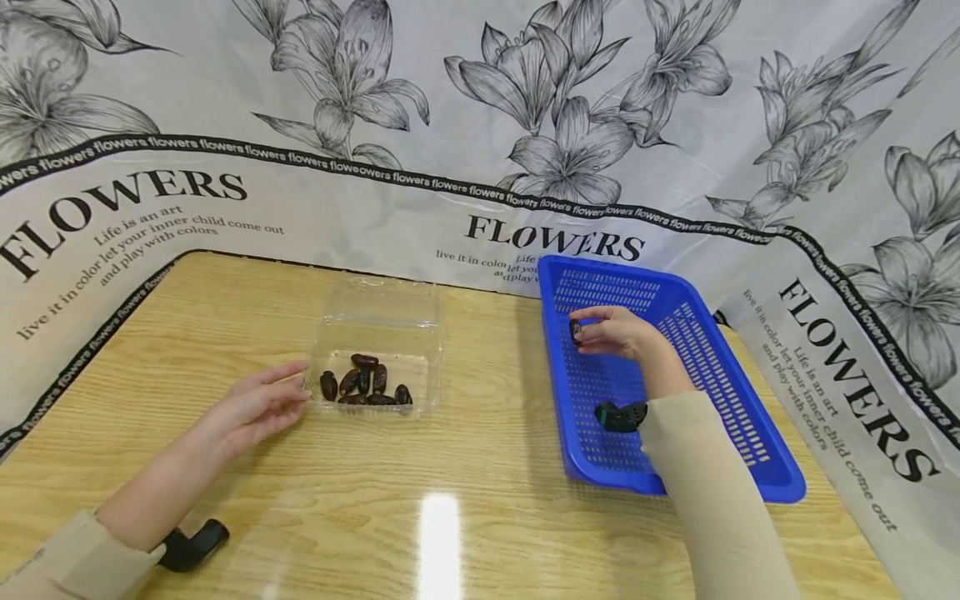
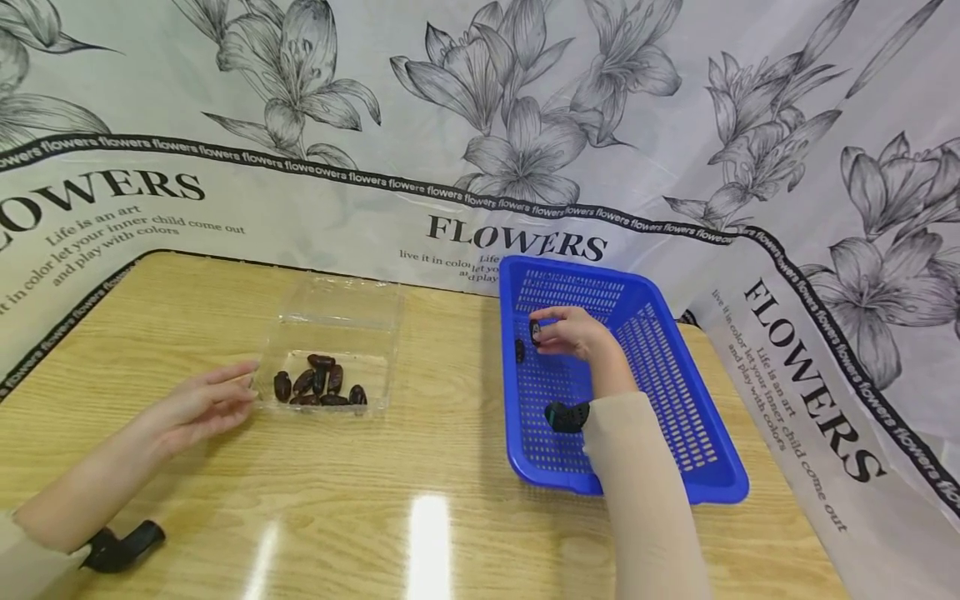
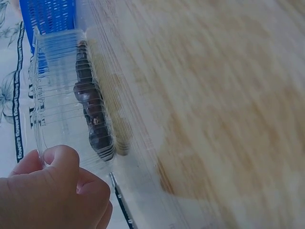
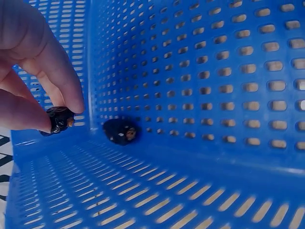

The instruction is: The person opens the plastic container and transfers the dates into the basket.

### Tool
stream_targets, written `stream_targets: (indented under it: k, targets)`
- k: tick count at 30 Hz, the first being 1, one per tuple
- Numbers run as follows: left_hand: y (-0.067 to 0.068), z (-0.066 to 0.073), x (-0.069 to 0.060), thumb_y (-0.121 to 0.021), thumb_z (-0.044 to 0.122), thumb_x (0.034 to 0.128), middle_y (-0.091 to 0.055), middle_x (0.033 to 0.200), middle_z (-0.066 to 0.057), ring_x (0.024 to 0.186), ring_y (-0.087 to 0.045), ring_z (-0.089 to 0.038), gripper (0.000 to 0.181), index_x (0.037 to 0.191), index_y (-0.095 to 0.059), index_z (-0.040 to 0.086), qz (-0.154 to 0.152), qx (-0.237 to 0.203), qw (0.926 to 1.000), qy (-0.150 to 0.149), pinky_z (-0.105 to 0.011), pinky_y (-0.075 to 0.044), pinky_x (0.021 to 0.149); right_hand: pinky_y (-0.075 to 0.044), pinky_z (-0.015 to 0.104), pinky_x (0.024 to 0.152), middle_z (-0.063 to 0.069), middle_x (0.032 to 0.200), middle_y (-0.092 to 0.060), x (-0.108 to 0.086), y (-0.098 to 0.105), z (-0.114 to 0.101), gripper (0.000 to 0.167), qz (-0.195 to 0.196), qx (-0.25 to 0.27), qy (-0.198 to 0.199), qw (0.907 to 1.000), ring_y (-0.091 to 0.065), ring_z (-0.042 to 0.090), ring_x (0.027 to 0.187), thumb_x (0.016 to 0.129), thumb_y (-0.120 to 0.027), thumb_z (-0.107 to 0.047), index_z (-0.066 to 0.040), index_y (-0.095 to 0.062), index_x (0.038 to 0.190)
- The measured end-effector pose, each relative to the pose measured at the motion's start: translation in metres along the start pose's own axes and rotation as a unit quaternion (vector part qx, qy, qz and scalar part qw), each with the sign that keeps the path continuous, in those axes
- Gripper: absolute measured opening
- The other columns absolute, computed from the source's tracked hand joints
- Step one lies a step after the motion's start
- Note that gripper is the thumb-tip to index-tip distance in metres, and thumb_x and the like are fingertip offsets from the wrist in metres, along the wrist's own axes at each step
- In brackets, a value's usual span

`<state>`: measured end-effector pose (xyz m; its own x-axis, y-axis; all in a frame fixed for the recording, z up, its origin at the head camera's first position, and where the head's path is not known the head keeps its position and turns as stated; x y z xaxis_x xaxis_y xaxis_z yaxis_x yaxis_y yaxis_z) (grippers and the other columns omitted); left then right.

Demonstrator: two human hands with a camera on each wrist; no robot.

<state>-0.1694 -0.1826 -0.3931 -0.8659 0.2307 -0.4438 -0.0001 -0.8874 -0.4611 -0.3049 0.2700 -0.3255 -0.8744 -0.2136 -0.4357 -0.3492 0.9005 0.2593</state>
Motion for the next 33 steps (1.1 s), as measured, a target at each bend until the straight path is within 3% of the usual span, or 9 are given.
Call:
stream_targets:
  k: [6, 13, 20, 29, 33]
  targets:
    - [0.000, -0.001, 0.001, -0.052, -0.009, 0.0881, -0.009, 0.147, -0.014, 0.084, -0.052, -0.011, 0.073, 0.148, -0.012, 0.003, -0.003, 0.006, 1.0000, -0.004, -0.019, -0.049, 0.075, -0.049, 0.038, 0.089, 0.010, 0.095, -0.056, 0.005, -0.002, 0.009, 0.053, 0.000, -0.045, -0.014, 0.9989, -0.062, 0.014, 0.081, 0.089, -0.050, 0.010, 0.011, -0.031, 0.138]
    - [0.001, -0.001, 0.002, -0.054, -0.009, 0.0874, -0.025, 0.134, -0.009, 0.085, -0.052, -0.011, 0.071, 0.147, -0.017, 0.004, -0.001, -0.002, 1.0000, -0.001, -0.020, -0.049, 0.076, -0.053, 0.032, 0.081, 0.012, 0.095, -0.056, 0.013, -0.002, 0.020, 0.048, 0.027, -0.089, -0.044, 0.9947, -0.062, 0.013, 0.077, 0.087, -0.051, 0.011, 0.012, -0.038, 0.133]
    - [0.001, -0.001, 0.001, -0.055, -0.008, 0.0874, -0.028, 0.130, -0.007, 0.086, -0.052, -0.011, 0.073, 0.148, -0.014, 0.004, 0.002, 0.007, 1.0000, 0.000, -0.020, -0.049, 0.078, -0.054, 0.033, 0.079, 0.013, 0.096, -0.057, 0.018, -0.005, 0.025, 0.047, 0.052, -0.099, -0.069, 0.9913, -0.062, 0.013, 0.075, 0.087, -0.053, 0.009, 0.009, -0.042, 0.132]
    - [0.000, -0.001, 0.001, -0.051, -0.008, 0.0891, 0.000, 0.150, -0.015, 0.086, -0.051, -0.011, 0.072, 0.148, -0.011, 0.004, 0.003, 0.008, 1.0000, -0.001, -0.019, -0.048, 0.076, -0.056, 0.029, 0.071, 0.011, 0.092, -0.058, 0.017, -0.006, 0.026, 0.047, 0.052, -0.107, -0.073, 0.9903, -0.061, 0.011, 0.066, 0.086, -0.054, 0.009, 0.010, -0.041, 0.132]
    - [0.001, -0.001, 0.002, -0.052, -0.008, 0.0886, -0.003, 0.150, -0.015, 0.086, -0.051, -0.011, 0.073, 0.148, -0.012, 0.003, 0.003, 0.007, 1.0000, -0.003, -0.019, -0.048, 0.076, -0.056, 0.030, 0.071, 0.011, 0.092, -0.059, 0.015, -0.006, 0.022, 0.045, 0.057, -0.120, -0.072, 0.9885, -0.061, 0.012, 0.066, 0.087, -0.054, 0.008, 0.010, -0.042, 0.130]
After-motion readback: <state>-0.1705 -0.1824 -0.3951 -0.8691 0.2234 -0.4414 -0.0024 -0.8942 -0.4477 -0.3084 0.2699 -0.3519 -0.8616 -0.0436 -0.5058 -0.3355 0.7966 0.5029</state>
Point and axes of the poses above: each hand's wrist, its own x-axis towards the middle knuckle, its own y-axis out of the back of the hand, z = x × y, the point moved 3 cm from there along x, towards the middle knuckle
